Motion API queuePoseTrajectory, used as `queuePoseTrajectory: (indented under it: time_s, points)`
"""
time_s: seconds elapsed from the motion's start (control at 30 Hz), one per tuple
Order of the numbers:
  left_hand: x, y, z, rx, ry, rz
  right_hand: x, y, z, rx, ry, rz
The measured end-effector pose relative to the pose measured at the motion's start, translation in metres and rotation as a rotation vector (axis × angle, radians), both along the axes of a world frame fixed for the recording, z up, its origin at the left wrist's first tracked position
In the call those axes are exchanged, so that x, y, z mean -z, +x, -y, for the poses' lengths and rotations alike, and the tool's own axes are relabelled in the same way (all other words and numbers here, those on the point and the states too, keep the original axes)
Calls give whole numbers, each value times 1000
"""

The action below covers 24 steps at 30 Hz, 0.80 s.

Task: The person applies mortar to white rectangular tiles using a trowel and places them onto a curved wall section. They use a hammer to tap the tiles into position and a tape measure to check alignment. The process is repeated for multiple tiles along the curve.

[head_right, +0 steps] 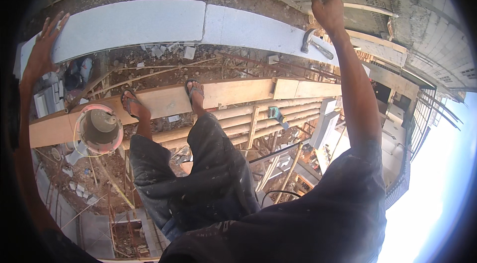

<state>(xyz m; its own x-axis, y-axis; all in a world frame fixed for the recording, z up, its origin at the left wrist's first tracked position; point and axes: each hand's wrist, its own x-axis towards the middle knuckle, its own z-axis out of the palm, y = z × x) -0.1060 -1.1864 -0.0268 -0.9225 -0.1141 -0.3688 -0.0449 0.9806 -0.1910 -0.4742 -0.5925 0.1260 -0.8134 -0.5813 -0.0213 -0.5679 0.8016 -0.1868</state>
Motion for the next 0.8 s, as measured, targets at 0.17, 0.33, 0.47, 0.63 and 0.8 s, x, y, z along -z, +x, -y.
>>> queuePoseTrajectory:
  time_s: [0.17, 0.33, 0.47, 0.63, 0.8]
  points:
    - [-7, 3, -9, -109, 88, 19, 68, 0, -201, 430, 707, 54]
    - [-16, 4, -12, -154, 89, 49, 123, 3, -253, 298, 726, 57]
    - [-1, 8, -6, -135, 125, -12, 112, 3, -256, 112, 850, -57]
    - [8, 24, 11, -122, 212, -148, 53, 11, -229, -351, 658, -196]
    - [29, 32, 9, -213, 213, -221, 23, 20, -118, -283, 517, -113]
